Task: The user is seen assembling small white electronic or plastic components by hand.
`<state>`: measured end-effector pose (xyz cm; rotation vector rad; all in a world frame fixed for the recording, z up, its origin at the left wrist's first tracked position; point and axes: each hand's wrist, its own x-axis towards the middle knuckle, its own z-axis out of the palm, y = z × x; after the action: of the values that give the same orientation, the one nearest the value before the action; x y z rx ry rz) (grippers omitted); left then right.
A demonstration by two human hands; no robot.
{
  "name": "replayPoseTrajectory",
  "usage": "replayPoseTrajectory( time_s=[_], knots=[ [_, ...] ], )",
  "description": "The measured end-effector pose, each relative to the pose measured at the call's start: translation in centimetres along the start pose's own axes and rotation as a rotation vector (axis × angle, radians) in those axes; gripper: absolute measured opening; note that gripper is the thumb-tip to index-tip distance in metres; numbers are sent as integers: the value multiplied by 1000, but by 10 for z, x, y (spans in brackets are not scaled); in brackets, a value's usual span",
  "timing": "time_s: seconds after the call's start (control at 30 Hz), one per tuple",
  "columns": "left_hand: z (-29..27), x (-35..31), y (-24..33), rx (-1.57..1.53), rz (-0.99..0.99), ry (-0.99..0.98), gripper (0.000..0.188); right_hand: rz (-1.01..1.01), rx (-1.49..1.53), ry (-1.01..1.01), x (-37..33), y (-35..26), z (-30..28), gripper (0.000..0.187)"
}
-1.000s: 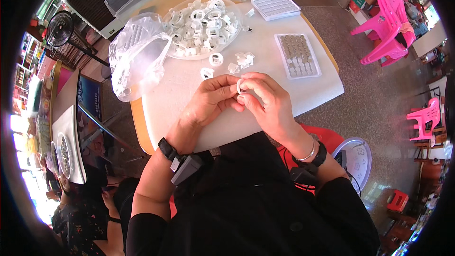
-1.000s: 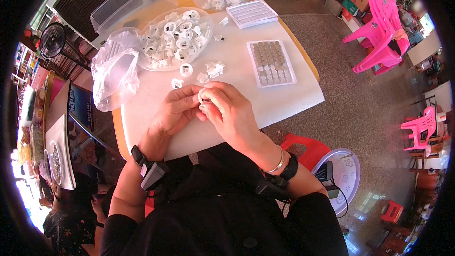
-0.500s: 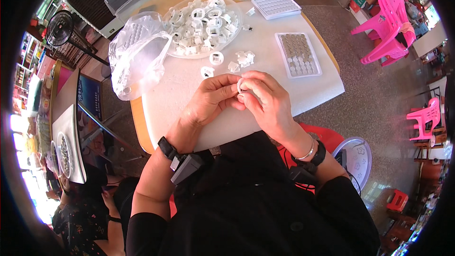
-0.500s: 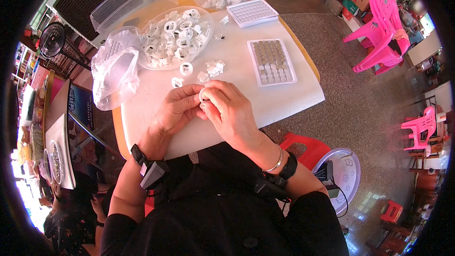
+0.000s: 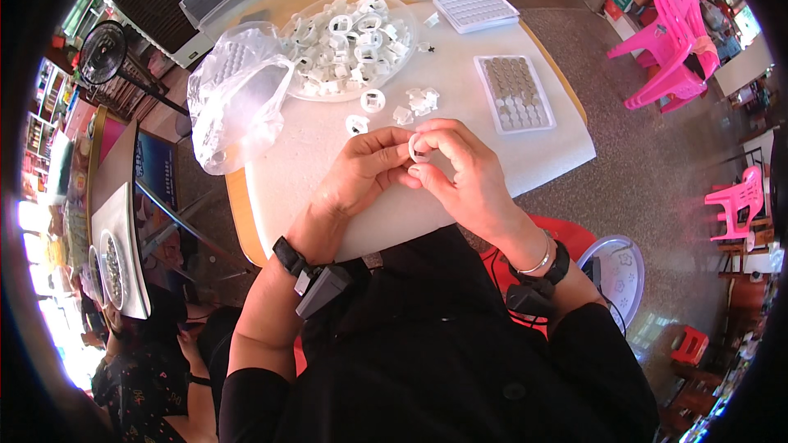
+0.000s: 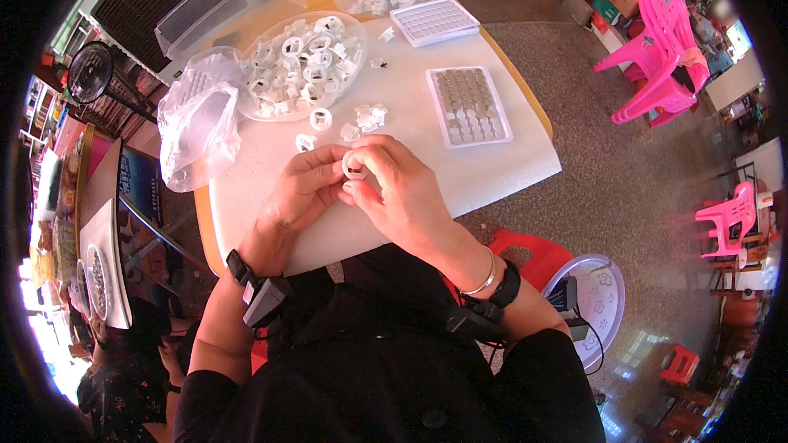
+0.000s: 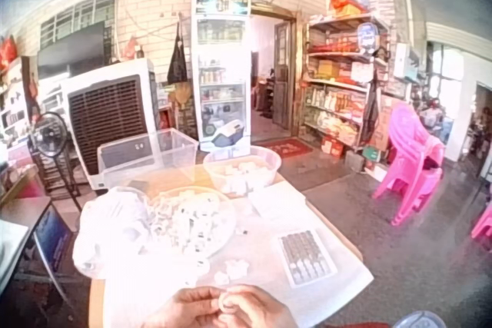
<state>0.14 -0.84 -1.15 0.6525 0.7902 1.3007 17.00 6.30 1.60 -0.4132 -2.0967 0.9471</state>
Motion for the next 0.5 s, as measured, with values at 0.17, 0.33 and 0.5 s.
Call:
replayPoseTrajectory(
  time_s=[0.17, 0.33, 0.5],
  knots=[
    [2, -1, -1, 28, 2, 30, 28, 0, -22, -3, 2, 2, 3, 19],
    [2, -1, -1, 21, 1, 30, 29, -61, -38, 29, 2, 8, 8, 21],
    [2, -2, -1, 15, 12, 22, 29, -62, -32, 51, 2, 6, 7, 17]
  ],
)
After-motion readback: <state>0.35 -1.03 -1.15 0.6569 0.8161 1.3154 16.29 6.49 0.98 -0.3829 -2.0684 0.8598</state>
